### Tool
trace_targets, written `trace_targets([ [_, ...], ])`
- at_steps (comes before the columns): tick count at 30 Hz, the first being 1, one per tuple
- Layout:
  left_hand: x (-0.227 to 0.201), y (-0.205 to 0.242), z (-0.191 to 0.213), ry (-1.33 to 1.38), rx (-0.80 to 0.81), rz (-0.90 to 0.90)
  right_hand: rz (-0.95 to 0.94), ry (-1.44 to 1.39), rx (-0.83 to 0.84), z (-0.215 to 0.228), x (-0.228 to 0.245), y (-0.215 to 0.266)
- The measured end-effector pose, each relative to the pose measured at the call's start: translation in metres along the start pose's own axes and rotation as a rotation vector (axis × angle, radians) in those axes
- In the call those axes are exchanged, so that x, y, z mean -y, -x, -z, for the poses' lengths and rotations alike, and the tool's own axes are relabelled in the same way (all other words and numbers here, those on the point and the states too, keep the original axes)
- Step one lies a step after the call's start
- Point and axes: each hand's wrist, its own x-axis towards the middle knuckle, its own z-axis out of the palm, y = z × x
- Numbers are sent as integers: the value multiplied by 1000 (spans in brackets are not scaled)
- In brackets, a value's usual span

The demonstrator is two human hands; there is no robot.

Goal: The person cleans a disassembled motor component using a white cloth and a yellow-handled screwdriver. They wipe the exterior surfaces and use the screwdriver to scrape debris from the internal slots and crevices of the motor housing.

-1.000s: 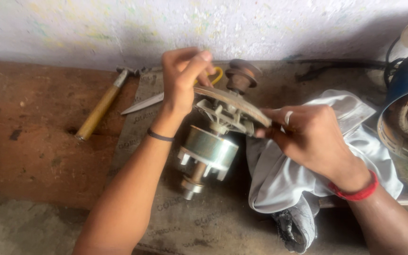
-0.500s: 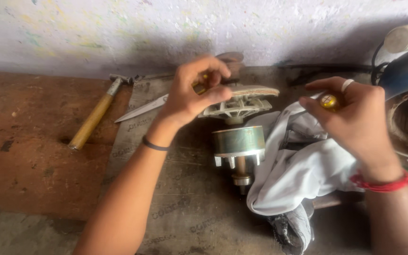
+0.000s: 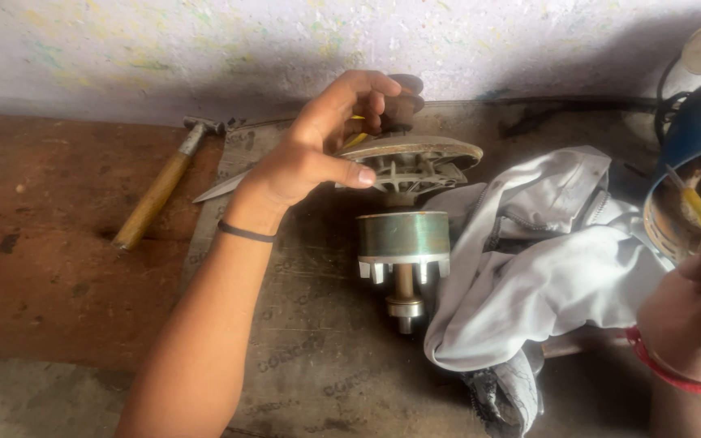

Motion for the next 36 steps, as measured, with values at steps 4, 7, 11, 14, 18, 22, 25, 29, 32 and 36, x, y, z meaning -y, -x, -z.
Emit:
trace_targets([
  [4,-3,-1,4,93,43,16,189,73,104,0,36,-8],
  [7,-7,3,9,40,79,-12,314,163,141,-5,48,-21],
  [11,-2,6,16,187,138,30,-36,253,322,-24,33,-28],
  [14,2,10,27,213,152,50,-343,689,682,-31,10,-42],
  [18,6,13,33,249,157,56,-495,710,729,-39,-28,-45],
  [22,3,16,34,332,131,81,-222,707,466,-40,-47,-32],
  [25,1,14,30,256,95,86,-292,713,435,-35,-38,-36],
  [29,-2,11,22,65,8,107,-553,783,730,-35,-28,-50],
  [32,-10,9,16,59,28,75,-328,672,524,-35,-23,-49],
  [36,-17,5,9,34,37,11,-410,-15,214,-26,-4,-36],
])
